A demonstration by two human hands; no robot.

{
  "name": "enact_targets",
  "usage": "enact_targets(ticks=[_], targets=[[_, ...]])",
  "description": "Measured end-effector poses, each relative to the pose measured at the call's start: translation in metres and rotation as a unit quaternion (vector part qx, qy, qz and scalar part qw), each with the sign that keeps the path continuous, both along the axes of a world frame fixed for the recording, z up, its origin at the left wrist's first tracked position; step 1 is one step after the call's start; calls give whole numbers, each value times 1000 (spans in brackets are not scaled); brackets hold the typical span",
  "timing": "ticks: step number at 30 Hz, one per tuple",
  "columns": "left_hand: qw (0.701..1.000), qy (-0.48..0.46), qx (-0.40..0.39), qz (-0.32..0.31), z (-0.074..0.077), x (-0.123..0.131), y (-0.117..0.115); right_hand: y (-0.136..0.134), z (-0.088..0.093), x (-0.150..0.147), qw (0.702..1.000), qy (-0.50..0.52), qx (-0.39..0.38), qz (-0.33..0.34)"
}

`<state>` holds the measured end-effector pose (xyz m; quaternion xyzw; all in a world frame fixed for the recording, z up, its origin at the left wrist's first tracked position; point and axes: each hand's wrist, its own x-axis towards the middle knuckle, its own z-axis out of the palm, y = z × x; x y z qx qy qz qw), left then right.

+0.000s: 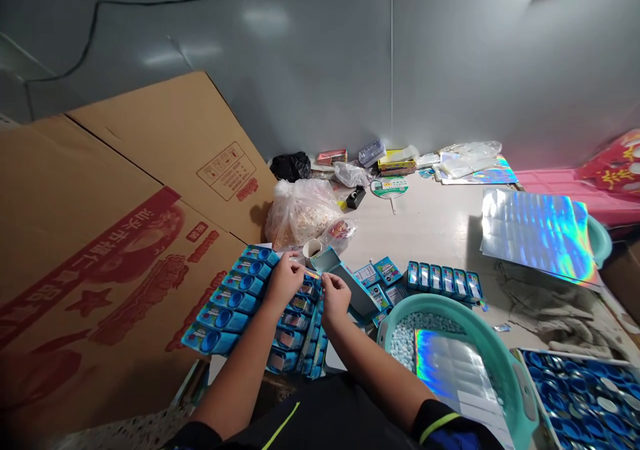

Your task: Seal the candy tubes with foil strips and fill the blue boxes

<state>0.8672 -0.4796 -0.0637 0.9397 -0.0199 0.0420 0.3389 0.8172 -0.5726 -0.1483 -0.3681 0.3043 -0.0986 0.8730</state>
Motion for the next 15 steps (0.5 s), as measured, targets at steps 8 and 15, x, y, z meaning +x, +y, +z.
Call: enact_targets(ticks=[8, 15], targets=[[998, -36, 41, -10, -3, -11, 2, 4, -3, 0, 1000, -10, -26, 10], [994, -99, 38, -18, 2, -14, -4, 3, 0, 10, 997, -31, -61, 30]])
